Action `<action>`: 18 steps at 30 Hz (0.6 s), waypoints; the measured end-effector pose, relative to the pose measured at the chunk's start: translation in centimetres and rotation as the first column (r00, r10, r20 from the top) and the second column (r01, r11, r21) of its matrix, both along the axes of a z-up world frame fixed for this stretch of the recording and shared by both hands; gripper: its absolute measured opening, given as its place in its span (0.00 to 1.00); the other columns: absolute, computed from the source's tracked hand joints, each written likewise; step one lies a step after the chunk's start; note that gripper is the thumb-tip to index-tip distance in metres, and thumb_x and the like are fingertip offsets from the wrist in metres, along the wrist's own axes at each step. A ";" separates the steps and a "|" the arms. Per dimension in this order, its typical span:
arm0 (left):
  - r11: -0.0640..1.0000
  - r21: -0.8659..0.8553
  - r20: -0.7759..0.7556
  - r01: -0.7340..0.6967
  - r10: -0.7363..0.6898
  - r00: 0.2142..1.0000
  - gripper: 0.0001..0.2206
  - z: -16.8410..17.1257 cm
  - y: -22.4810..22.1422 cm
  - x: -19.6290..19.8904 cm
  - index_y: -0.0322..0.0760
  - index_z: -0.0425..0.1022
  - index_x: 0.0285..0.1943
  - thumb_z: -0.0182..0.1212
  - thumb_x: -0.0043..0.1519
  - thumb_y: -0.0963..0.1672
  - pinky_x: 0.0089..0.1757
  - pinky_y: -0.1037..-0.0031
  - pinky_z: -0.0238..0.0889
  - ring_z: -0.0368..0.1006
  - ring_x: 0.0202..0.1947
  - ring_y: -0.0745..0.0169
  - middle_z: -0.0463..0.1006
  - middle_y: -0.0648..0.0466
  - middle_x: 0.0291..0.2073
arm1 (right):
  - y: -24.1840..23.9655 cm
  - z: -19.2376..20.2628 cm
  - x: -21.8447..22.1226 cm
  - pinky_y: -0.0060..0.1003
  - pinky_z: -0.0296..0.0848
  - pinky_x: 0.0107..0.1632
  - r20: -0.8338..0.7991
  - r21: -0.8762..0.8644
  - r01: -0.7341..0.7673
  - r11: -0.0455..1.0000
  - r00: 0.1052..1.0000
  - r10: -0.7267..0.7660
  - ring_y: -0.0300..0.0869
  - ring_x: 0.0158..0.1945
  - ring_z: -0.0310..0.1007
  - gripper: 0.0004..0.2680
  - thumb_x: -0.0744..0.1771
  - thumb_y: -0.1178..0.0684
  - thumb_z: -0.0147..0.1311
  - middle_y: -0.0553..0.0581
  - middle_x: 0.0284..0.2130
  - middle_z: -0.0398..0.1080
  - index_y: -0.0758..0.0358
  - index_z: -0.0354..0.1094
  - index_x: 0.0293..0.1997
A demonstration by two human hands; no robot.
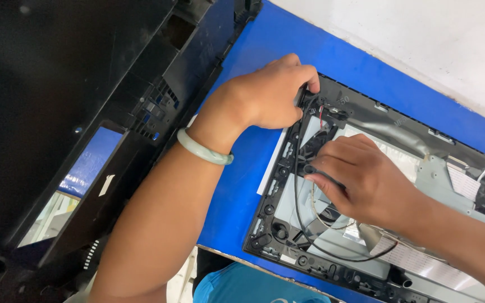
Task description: Disassembling a flat-screen monitor by disconnecting internal ribbon cables and removing the main circuit board.
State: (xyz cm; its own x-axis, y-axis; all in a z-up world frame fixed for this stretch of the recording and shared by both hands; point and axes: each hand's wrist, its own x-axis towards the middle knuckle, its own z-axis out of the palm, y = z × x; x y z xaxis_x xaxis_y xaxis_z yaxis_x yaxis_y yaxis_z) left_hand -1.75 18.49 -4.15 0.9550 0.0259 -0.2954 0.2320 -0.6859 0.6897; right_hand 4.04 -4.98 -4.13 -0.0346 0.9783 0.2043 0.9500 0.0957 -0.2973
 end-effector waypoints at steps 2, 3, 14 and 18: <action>1.000 -0.002 0.005 0.006 -0.005 1.000 0.17 -0.1 0.0 0.1 0.54 0.67 0.62 0.56 0.64 0.43 0.40 0.59 0.67 0.67 0.49 0.57 0.62 0.57 0.61 | -0.1 -0.2 -0.1 0.45 0.67 0.41 -0.002 0.034 0.015 0.999 1.000 -0.015 0.48 0.31 0.69 0.05 0.69 0.53 0.56 0.55 0.31 0.69 0.62 0.69 0.38; 1.000 -0.011 0.005 0.008 -0.008 1.000 0.17 -0.3 0.0 0.1 0.53 0.67 0.62 0.56 0.64 0.43 0.39 0.59 0.67 0.68 0.47 0.57 0.62 0.57 0.60 | -0.1 -0.3 -0.2 0.45 0.68 0.41 -0.011 0.060 0.028 0.998 1.000 -0.027 0.48 0.31 0.68 0.05 0.68 0.53 0.56 0.54 0.30 0.69 0.62 0.69 0.36; 1.000 0.006 0.047 0.016 -0.016 0.999 0.21 -0.8 -0.3 0.5 0.54 0.67 0.68 0.58 0.65 0.42 0.39 0.59 0.67 0.72 0.40 0.51 0.60 0.56 0.63 | -0.3 -0.3 -0.4 0.43 0.73 0.36 -0.029 0.147 0.027 0.989 0.999 -0.023 0.50 0.32 0.73 0.07 0.67 0.55 0.62 0.59 0.33 0.72 0.67 0.69 0.39; 1.000 0.013 0.050 0.012 -0.013 0.999 0.21 -0.4 -0.5 0.2 0.52 0.67 0.69 0.58 0.65 0.43 0.42 0.60 0.67 0.70 0.42 0.51 0.61 0.56 0.61 | -0.2 0.2 -0.3 0.42 0.68 0.32 -0.078 0.085 0.005 0.996 0.997 0.002 0.49 0.28 0.69 0.05 0.67 0.56 0.62 0.60 0.31 0.70 0.68 0.72 0.36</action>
State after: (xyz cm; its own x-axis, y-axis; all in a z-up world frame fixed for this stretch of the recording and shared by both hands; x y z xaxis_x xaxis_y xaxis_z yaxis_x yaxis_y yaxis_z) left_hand -1.56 17.99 -4.58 0.9688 0.0174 -0.2472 0.1890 -0.6971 0.6916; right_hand 3.78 -5.18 -3.97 -0.0142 0.9572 0.2892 0.9244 0.1228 -0.3610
